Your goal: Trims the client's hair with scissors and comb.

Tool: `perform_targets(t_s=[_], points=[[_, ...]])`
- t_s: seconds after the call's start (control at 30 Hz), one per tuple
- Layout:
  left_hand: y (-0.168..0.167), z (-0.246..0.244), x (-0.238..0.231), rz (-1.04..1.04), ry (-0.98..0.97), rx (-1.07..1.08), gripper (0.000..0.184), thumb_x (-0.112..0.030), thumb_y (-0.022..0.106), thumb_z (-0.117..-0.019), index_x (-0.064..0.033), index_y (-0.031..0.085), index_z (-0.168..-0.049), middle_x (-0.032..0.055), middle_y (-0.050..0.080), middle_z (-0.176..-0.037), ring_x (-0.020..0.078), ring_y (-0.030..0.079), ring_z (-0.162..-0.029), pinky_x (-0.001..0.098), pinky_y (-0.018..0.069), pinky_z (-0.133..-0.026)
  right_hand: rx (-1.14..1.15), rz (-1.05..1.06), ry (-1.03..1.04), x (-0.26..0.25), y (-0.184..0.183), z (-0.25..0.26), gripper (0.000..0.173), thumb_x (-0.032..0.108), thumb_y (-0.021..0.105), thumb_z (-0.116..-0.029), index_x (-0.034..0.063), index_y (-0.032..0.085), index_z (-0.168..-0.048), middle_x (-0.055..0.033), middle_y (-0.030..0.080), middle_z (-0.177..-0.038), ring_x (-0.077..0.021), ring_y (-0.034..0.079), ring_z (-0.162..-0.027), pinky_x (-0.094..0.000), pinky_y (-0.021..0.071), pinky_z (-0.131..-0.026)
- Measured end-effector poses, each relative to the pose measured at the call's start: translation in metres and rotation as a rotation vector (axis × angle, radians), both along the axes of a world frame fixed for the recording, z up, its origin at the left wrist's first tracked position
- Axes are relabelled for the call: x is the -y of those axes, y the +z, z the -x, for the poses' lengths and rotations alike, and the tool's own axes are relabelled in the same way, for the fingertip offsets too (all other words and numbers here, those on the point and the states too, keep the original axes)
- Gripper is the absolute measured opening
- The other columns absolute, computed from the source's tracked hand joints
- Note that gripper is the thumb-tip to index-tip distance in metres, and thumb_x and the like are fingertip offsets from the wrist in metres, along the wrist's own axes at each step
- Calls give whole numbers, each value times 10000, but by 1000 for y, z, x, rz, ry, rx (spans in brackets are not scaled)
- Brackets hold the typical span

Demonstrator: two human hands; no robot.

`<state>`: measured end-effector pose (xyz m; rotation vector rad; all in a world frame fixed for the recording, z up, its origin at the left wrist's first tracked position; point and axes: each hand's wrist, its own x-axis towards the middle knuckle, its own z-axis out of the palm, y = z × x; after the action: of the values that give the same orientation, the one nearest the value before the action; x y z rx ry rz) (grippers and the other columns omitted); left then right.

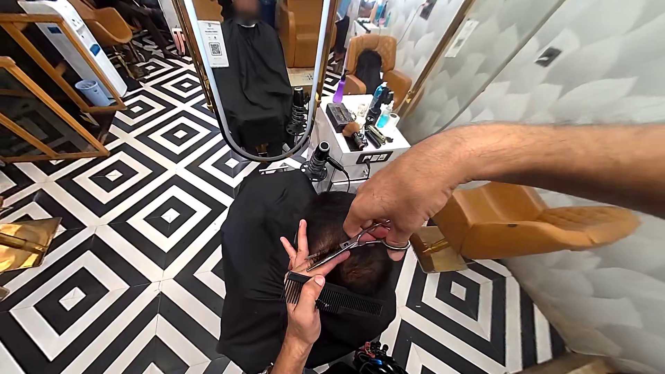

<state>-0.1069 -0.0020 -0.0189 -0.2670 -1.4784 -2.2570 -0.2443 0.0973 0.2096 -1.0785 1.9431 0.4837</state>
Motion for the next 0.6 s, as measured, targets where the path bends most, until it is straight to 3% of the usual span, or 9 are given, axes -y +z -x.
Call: perform_targets(t_s=[0.2, 0.33, 0.37, 0.4, 0.43, 0.5, 0.53, 0.57, 0.6], points=[[2, 1, 1, 34, 1, -3, 347, -286, 482, -997, -216, 809, -1090, 116, 251, -1687, 299, 1, -1594, 527, -135, -1258, 25, 29, 58, 1, 1, 5, 176, 267, 829, -863, 127, 756, -942, 15, 686, -739, -101, 622, -630, -296, 491, -603], [3, 0, 0, 36, -1, 11, 343, -267, 475, -991, -215, 808, -1056, 100, 241, -1692, 290, 9, -1594, 504, -105, -1270, 37, 37, 75, 0, 0, 5, 197, 290, 837, -850, 132, 753, -933, 22, 674, -721, -101, 604, -610, -302, 477, -583], [4, 1, 1, 62, -14, 1, 363, -287, 461, -1002, -211, 805, -1090, 105, 281, -1678, 296, 14, -1594, 512, -129, -1262, 23, 38, 92, 1, 1, 7, 175, 264, 840, -849, 133, 749, -922, 18, 677, -720, -108, 610, -602, -302, 481, -569], [5, 2, 3, 98, -10, -30, 398, -324, 436, -1023, -198, 798, -1130, 120, 409, -1614, 323, 71, -1589, 540, -150, -1254, 1, 52, 89, 0, 5, 9, 145, 217, 839, -854, 136, 749, -934, 12, 672, -725, -114, 605, -604, -308, 476, -573], [8, 3, 6, 131, 16, -76, 451, -360, 390, -1041, -180, 795, -1130, 114, 596, -1461, 355, 187, -1566, 571, -147, -1248, -10, 114, 68, -3, 10, 14, 137, 163, 835, -857, 136, 751, -962, 11, 675, -732, -107, 610, -593, -296, 498, -564], [15, 5, 17, 147, 74, -166, 592, -465, 272, -1077, -206, 805, -1079, 69, 684, -1350, 402, 193, -1557, 577, -139, -1256, 5, 344, -83, -14, 18, 29, 183, 3, 766, -886, 98, 737, -1040, -16, 699, -805, -120, 635, -620, -310, 545, -567], [20, 6, 23, 101, 107, -200, 647, -492, 230, -1075, -211, 811, -1031, 74, 673, -1368, 410, 178, -1558, 555, -97, -1274, 34, 487, -179, -22, 22, 38, 218, -64, 694, -909, 86, 727, -1064, -30, 715, -864, -124, 652, -661, -302, 542, -566], [25, 6, 29, 25, 134, -223, 678, -501, 213, -1071, -198, 814, -985, 87, 648, -1400, 396, 185, -1559, 516, -21, -1293, 100, 625, -260, -30, 26, 47, 222, -86, 633, -934, 73, 715, -1066, -47, 732, -959, -138, 702, -755, -300, 597, -613], [31, 7, 33, -51, 170, -239, 699, -499, 203, -1068, -175, 809, -940, 92, 638, -1407, 368, 239, -1547, 477, 84, -1297, 186, 743, -367, -38, 28, 54, 208, -87, 579, -958, 54, 708, -1040, -70, 725, -1057, -168, 720, -872, -325, 634, -718]])
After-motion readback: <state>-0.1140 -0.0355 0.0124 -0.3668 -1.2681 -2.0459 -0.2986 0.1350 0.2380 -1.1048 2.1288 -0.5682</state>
